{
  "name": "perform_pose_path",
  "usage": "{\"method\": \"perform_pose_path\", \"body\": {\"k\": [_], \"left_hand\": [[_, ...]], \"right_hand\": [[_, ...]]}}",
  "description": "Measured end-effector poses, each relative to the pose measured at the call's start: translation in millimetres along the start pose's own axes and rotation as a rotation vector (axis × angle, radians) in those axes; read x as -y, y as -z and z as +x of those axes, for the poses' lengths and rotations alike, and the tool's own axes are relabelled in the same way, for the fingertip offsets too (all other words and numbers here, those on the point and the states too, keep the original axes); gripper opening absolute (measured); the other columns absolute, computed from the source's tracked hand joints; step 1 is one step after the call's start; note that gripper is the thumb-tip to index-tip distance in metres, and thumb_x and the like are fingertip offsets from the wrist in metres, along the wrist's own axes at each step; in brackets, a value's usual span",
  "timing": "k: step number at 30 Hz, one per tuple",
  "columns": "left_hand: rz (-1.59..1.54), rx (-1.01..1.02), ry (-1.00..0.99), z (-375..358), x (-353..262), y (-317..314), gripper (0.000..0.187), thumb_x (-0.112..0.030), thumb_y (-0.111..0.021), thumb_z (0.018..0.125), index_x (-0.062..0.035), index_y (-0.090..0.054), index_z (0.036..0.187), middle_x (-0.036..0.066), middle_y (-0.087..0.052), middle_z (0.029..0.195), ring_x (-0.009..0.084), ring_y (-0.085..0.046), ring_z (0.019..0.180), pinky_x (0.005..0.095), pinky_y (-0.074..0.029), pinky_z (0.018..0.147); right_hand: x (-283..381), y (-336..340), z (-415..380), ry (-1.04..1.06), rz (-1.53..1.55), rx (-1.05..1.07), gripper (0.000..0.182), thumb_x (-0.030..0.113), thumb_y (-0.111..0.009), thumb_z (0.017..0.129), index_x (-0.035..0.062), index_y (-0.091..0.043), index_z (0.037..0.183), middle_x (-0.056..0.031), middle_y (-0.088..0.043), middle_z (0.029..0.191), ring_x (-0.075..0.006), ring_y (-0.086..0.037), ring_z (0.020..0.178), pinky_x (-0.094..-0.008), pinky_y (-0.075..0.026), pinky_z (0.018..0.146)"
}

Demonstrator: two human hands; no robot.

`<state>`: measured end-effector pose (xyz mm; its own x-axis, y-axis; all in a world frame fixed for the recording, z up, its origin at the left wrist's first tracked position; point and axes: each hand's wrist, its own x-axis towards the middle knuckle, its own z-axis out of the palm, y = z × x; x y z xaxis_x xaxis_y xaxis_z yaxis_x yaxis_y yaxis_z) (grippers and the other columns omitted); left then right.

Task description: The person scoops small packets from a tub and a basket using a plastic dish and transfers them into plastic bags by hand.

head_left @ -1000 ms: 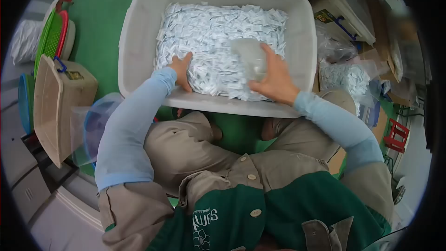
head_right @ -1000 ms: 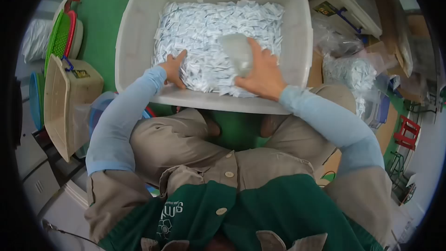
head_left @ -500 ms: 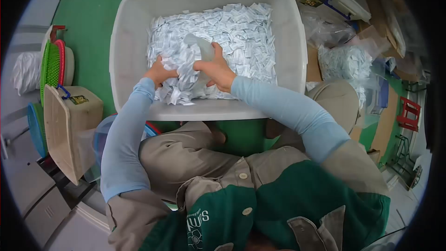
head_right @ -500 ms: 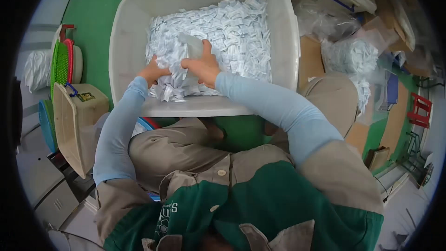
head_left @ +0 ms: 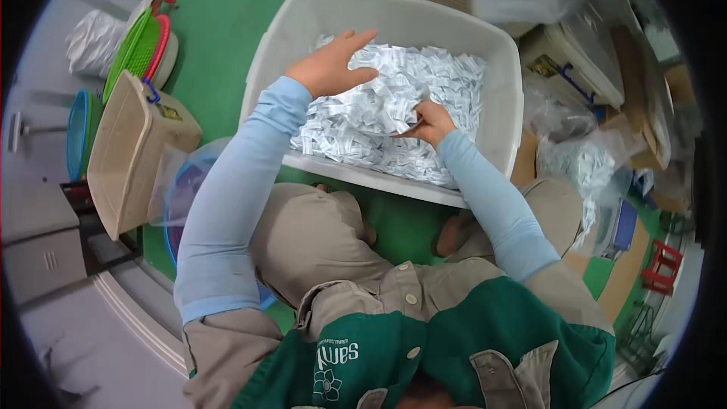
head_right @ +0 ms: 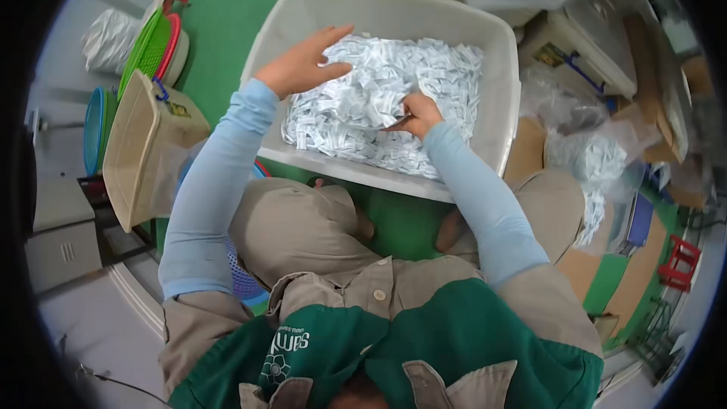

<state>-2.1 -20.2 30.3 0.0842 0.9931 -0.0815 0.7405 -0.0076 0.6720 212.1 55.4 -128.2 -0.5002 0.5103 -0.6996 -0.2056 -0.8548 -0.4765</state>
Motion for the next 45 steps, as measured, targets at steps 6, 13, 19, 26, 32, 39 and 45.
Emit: {"method": "perform_pose_path", "body": {"k": [6, 13, 19, 26, 32, 39, 45], "left_hand": [[0.227, -0.347, -0.035, -142.2, -48.4, 71.5, 0.05, -0.022, -0.058, 0.085, -0.0092, -0.043, 0.131, 0.013, -0.048, 0.129, 0.0278, -0.05, 0.112, 0.0368, -0.041, 0.094], [0.727, -0.44, 0.289, -270.2, -26.0, 12.5, 0.069, -0.038, -0.071, 0.072, -0.005, -0.046, 0.126, 0.017, -0.055, 0.116, 0.0357, -0.042, 0.118, 0.0519, -0.029, 0.1], [0.796, -0.404, 0.407, -318.3, -20.4, -27.8, 0.035, -0.014, -0.065, 0.074, -0.0107, -0.056, 0.108, 0.006, -0.059, 0.09, 0.0243, -0.054, 0.095, 0.0564, -0.026, 0.098], [0.817, -0.505, 0.238, -314.6, -20.3, -40.6, 0.02, -0.005, -0.053, 0.073, -0.0109, -0.062, 0.09, 0.003, -0.055, 0.08, 0.0218, -0.054, 0.09, 0.0553, -0.027, 0.1], [0.796, -0.516, 0.197, -312.0, -19.3, -50.7, 0.022, -0.007, -0.051, 0.074, -0.0103, -0.064, 0.092, 0.003, -0.054, 0.079, 0.02, -0.053, 0.087, 0.0531, -0.027, 0.1], [0.712, -0.744, 0.021, -322.2, -6.2, -66.2, 0.014, -0.014, -0.056, 0.07, -0.0108, -0.067, 0.08, 0.002, -0.06, 0.094, 0.0187, -0.054, 0.095, 0.0358, -0.037, 0.087], [0.698, -0.719, 0.063, -323.2, -11.2, -56.9, 0.012, -0.011, -0.054, 0.068, -0.0121, -0.061, 0.078, 0.001, -0.055, 0.072, 0.0196, -0.053, 0.077, 0.0335, -0.04, 0.08]], "right_hand": [[13.6, -2.7, -13.4, -0.008, -0.092, 0.052, 0.044, -0.003, -0.037, 0.078, -0.001, -0.042, 0.122, -0.0202, -0.051, 0.117, -0.0387, -0.052, 0.107, -0.068, -0.039, 0.086], [62.6, -11.2, -69.9, 0.045, -0.218, 0.156, 0.05, 0.007, -0.039, 0.079, 0.0022, -0.041, 0.13, -0.016, -0.047, 0.13, -0.0368, -0.045, 0.12, -0.0634, -0.034, 0.096], [81.7, -66.4, -84.2, 0.092, -0.503, 0.22, 0.048, 0.013, -0.044, 0.078, -0.0014, -0.046, 0.124, -0.0163, -0.053, 0.123, -0.0337, -0.052, 0.111, -0.0569, -0.039, 0.094], [85.2, -136.9, -83.2, 0.007, -0.705, 0.498, 0.041, 0.014, -0.048, 0.078, -0.0061, -0.054, 0.113, -0.0146, -0.063, 0.107, -0.0239, -0.062, 0.094, -0.0368, -0.048, 0.089], [22.2, -226.8, -122.0, -0.063, -0.958, 0.529, 0.03, 0.013, -0.05, 0.082, -0.0046, -0.058, 0.105, -0.0133, -0.064, 0.102, -0.0205, -0.064, 0.089, -0.0344, -0.051, 0.085], [-29.2, -286.5, -73.3, -0.102, -1.371, 0.648, 0.041, 0.025, -0.046, 0.084, -0.0032, -0.053, 0.113, -0.017, -0.06, 0.111, -0.0305, -0.061, 0.097, -0.0513, -0.048, 0.085], [-83.8, -345.8, -157.2, 0.233, -1.847, 0.594, 0.058, 0.044, -0.05, 0.079, -0.0043, -0.051, 0.112, -0.0201, -0.062, 0.101, -0.0322, -0.062, 0.093, -0.0468, -0.051, 0.075]]}}
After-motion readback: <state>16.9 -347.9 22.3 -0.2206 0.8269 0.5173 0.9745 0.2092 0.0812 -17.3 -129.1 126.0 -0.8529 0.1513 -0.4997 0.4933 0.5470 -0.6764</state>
